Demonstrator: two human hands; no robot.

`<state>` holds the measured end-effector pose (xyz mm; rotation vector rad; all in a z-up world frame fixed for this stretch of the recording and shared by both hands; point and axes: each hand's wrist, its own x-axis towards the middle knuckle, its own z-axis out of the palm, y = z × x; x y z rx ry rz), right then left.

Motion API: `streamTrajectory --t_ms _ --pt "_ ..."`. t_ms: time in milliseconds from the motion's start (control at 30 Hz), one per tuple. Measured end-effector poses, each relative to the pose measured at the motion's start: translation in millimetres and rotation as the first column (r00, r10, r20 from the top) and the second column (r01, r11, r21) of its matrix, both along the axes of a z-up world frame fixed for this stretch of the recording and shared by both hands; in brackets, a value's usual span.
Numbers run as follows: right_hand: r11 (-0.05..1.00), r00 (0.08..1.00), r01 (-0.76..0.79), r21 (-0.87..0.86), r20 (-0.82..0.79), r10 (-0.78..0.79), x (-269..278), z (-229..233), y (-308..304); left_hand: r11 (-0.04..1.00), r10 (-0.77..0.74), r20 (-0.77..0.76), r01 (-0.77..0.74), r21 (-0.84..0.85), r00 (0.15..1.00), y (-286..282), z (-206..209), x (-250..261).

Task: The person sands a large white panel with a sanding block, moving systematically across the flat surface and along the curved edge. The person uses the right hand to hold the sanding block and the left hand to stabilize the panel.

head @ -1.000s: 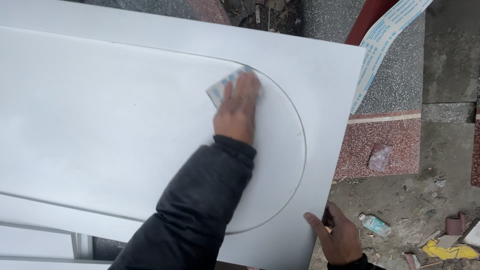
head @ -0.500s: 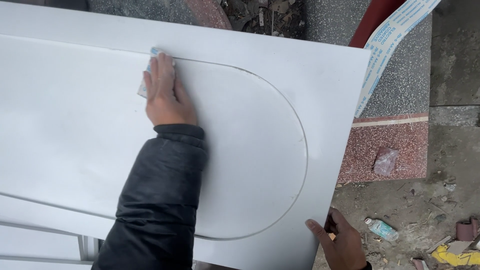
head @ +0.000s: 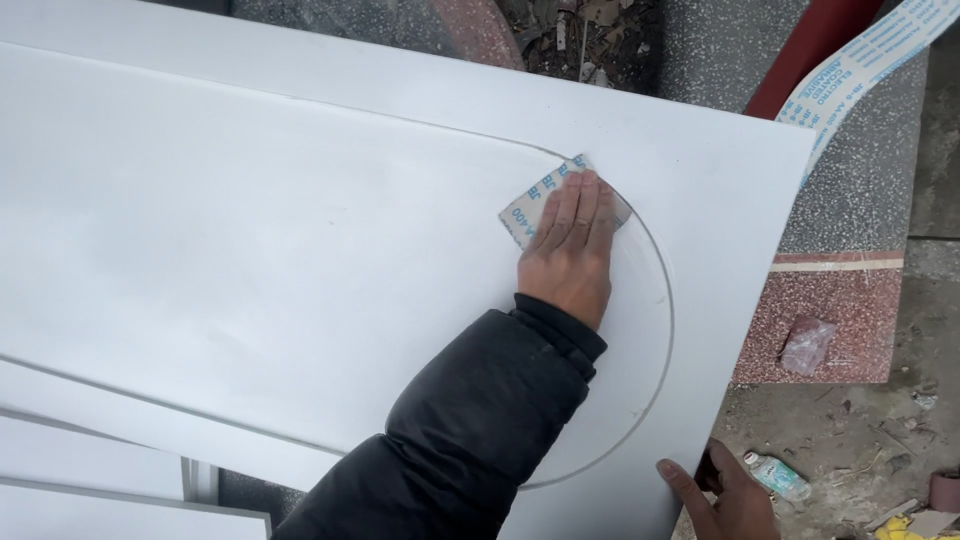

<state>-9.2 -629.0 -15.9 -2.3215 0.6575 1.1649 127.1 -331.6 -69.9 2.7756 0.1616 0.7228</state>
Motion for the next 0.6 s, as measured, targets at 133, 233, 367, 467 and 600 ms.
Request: streamTrajectory --t_ms 133,233,367,467,600 --pt "0.998 0.994 0.052 -0.022 0.095 -0.050 -8.1 -11.9 -14.8 1.000 -0.007 -0.002 0.007 -0.013 1.000 108.1 10.8 -18.8" --pt "0.998 0.996 0.034 -0.052 0.090 -0.029 -9.5 -7.2 -12.6 0.972 0.217 -0.080 -0.207 0.110 0.973 197.2 1.3 -32.5" --pt "1.000 0.996 0.026 -0.010 0.080 -0.025 -11.2 -9.1 -14.4 0.897 0.439 -0.131 -0.441 0.014 0.889 171.3 -14.7 -2.1" --pt "0.999 0.997 0.019 -0.027 0.073 -0.016 -3.8 -2.4 -13.3 0.916 0.402 -0.076 -0.401 0.030 0.912 76.5 -16.2 25.9" --pt "0.993 0.999 -0.002 -0.122 0.037 0.007 8.2 -2.1 -13.5 0.974 0.212 0.004 -0.211 -0.087 0.977 -41.2 7.9 20.9"
